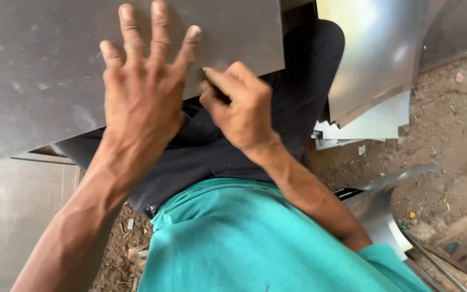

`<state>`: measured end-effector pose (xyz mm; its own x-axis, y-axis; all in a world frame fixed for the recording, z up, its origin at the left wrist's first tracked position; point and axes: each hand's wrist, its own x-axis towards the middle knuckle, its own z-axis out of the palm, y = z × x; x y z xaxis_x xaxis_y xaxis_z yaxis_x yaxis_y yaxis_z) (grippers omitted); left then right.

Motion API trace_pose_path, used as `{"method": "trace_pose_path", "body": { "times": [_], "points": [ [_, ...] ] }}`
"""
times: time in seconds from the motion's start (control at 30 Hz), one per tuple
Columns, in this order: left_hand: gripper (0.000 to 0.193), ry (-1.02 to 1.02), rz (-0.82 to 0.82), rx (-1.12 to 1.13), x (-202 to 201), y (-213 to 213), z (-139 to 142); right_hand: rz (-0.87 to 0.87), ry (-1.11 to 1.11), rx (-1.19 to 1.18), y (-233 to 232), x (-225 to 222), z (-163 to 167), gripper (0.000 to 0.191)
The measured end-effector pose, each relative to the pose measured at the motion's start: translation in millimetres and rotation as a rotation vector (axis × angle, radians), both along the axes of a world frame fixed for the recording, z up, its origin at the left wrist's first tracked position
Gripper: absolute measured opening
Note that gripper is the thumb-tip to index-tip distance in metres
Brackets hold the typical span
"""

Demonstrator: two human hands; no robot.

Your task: The person scrapes the surface of a metal sheet using a small handheld tool. They hold the sheet with one hand and repeatedly scrape it with the other, then place the sheet on a stack and pick up another one to repeat the process.

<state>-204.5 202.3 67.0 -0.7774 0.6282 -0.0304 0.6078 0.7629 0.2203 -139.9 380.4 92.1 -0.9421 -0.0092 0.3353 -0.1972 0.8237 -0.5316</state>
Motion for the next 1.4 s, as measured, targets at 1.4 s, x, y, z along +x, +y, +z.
{"method": "trace_pose_path", "body": {
  "times": [1.4],
  "points": [
    [0.077,0.032,0.107,-0.037,16,-52,-21,0.183,0.214,0.227,14,-31,10,0.014]
  ]
}}
